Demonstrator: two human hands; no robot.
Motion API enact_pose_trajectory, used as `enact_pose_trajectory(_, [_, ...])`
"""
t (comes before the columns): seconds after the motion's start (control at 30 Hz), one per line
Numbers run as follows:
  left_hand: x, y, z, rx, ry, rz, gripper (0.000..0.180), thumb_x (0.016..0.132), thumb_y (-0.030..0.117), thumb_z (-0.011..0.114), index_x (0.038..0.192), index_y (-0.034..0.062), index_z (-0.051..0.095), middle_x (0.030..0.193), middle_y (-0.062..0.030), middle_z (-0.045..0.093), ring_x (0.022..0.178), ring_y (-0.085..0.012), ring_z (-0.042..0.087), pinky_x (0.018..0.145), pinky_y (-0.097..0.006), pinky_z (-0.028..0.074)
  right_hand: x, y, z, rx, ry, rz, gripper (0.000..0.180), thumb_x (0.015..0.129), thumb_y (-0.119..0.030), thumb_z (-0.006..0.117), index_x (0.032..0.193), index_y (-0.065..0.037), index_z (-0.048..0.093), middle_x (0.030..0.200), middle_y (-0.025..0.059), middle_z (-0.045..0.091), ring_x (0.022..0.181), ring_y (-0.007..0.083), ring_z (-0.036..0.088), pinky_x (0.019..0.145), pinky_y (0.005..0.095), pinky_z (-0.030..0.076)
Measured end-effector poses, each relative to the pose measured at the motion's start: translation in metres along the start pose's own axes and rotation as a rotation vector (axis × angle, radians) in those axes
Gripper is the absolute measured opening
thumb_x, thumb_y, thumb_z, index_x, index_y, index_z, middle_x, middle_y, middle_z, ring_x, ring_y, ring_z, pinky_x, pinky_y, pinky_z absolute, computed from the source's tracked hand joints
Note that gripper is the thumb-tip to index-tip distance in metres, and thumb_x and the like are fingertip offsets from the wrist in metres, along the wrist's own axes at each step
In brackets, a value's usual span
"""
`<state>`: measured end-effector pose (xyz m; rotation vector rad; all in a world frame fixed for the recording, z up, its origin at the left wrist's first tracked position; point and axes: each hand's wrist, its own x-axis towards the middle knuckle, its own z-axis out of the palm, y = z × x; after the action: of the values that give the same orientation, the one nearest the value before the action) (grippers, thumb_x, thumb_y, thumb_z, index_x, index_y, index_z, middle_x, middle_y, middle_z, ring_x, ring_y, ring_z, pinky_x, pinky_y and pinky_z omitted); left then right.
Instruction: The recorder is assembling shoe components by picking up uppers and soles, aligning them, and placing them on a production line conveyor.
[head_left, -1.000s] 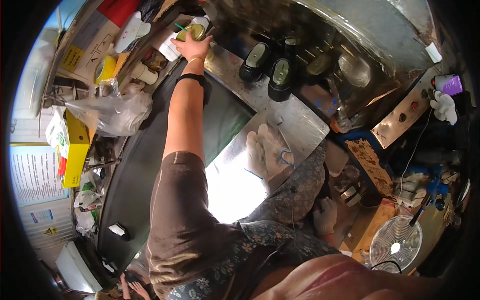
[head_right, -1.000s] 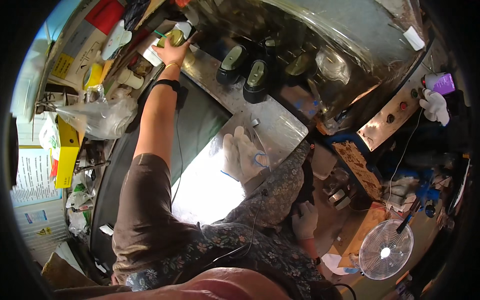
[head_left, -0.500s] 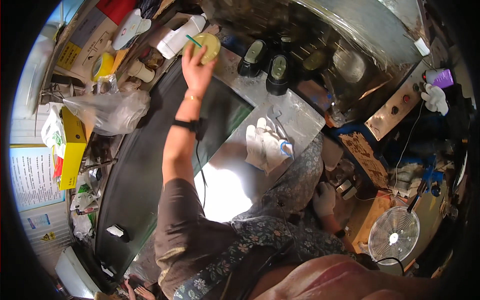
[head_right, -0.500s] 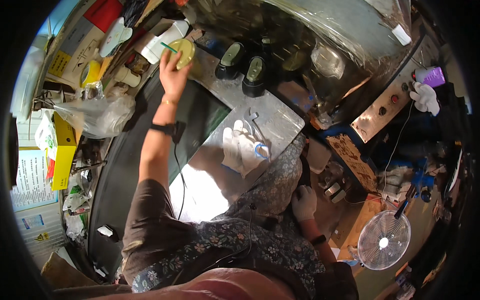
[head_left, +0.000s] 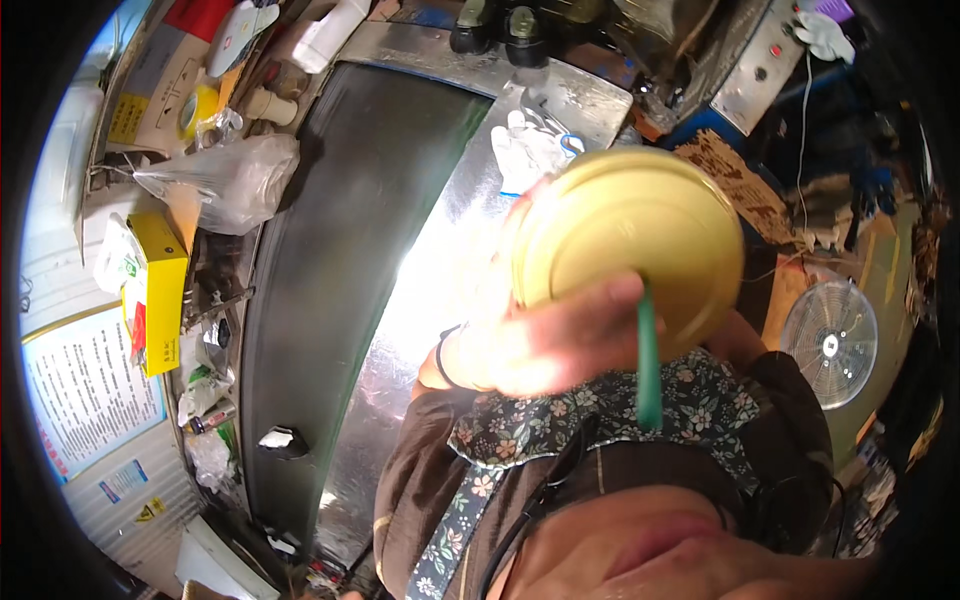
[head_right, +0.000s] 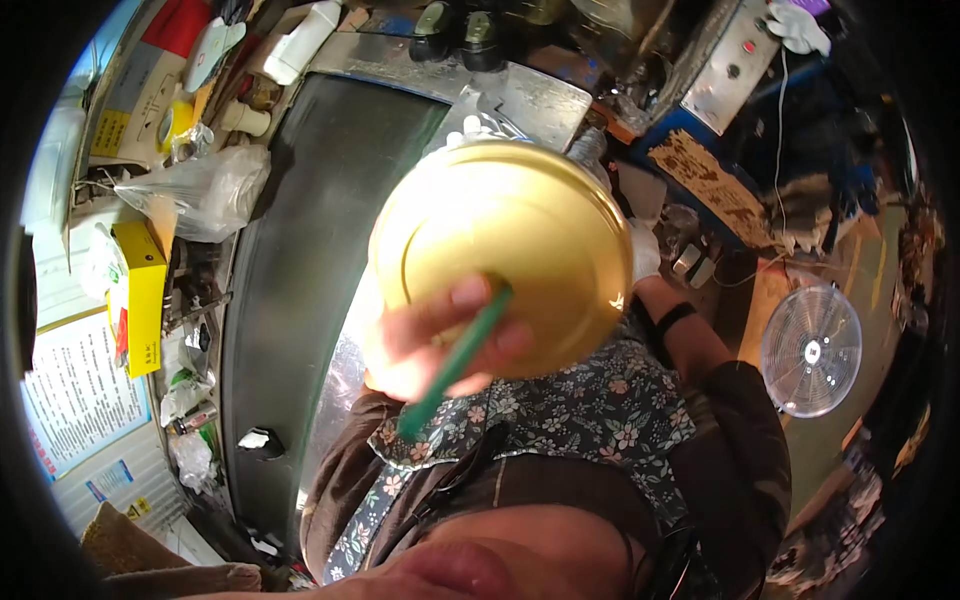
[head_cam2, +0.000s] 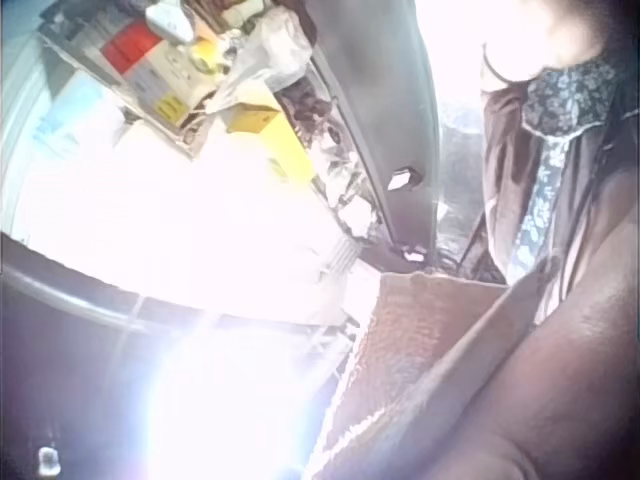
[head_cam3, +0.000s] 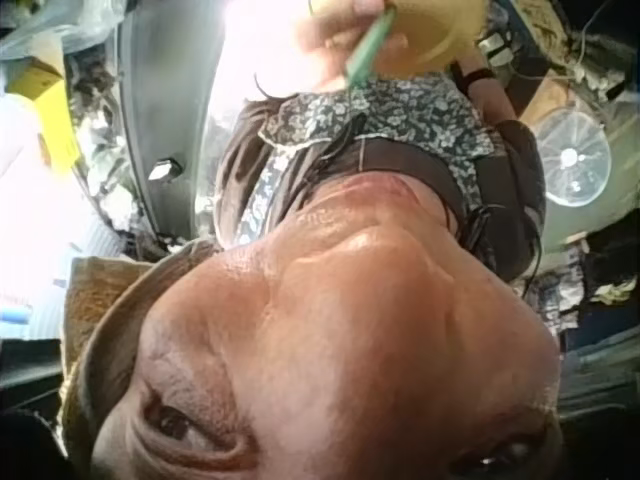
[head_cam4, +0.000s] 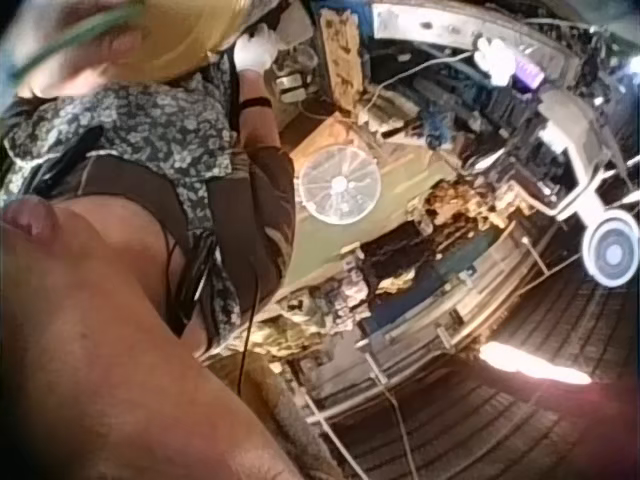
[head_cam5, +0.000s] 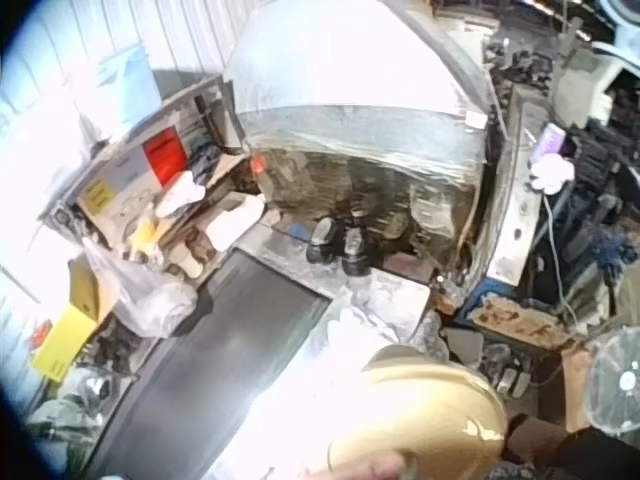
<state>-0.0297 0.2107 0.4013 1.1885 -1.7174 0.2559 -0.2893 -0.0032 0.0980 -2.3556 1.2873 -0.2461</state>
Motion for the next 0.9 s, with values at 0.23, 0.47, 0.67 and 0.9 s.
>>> enact_pose_trajectory(0.23, [0.000, 0.053, 0.000, -0.213, 0.005, 0.030, 0.034, 0.065, 0.007, 0.083, 0.097, 0.0123, 0.073, 0.111, -0.0167, 0.066, 0.101, -0.0340, 0.066, 0.086, -0.049, 0.052, -0.021, -0.015, -0.021, -0.068, -0.032, -0.021, 0.018, 0.085, -0.021, 0.058, 0.094, -0.006, 0.063, 0.093, 0.0194, 0.065, 0.089, 0.0403, 0.062, 0.078, 0.0494, 0.050])
enact_pose_trajectory(0.47, [-0.001, 0.074, -0.005, -0.340, 0.034, -0.001, 0.037, 0.066, 0.007, 0.083, 0.100, 0.0131, 0.072, 0.111, -0.0171, 0.066, 0.100, -0.0349, 0.066, 0.086, -0.049, 0.052, -0.030, 0.001, -0.017, -0.094, 0.007, -0.018, 0.018, 0.085, -0.021, 0.058, 0.094, -0.006, 0.063, 0.093, 0.0192, 0.065, 0.089, 0.0402, 0.062, 0.078, 0.0494, 0.050])
enact_pose_trajectory(0.67, [0.004, 0.081, -0.009, -0.386, 0.053, -0.015, 0.040, 0.066, 0.007, 0.083, 0.102, 0.0138, 0.070, 0.110, -0.0174, 0.066, 0.100, -0.0357, 0.066, 0.086, -0.049, 0.052, -0.031, 0.007, -0.009, -0.091, 0.014, -0.007, 0.018, 0.085, -0.021, 0.058, 0.093, -0.007, 0.063, 0.092, 0.0190, 0.065, 0.089, 0.0401, 0.062, 0.078, 0.0494, 0.050])
enact_pose_trajectory(0.9, [0.005, 0.083, -0.011, -0.401, 0.067, -0.035, 0.042, 0.066, 0.007, 0.083, 0.105, 0.0146, 0.069, 0.110, -0.0177, 0.066, 0.100, -0.0366, 0.065, 0.086, -0.049, 0.051, -0.030, 0.008, -0.008, -0.085, 0.013, -0.012, 0.018, 0.084, -0.022, 0.058, 0.093, -0.007, 0.064, 0.092, 0.0187, 0.065, 0.089, 0.0399, 0.062, 0.078, 0.0494, 0.050])
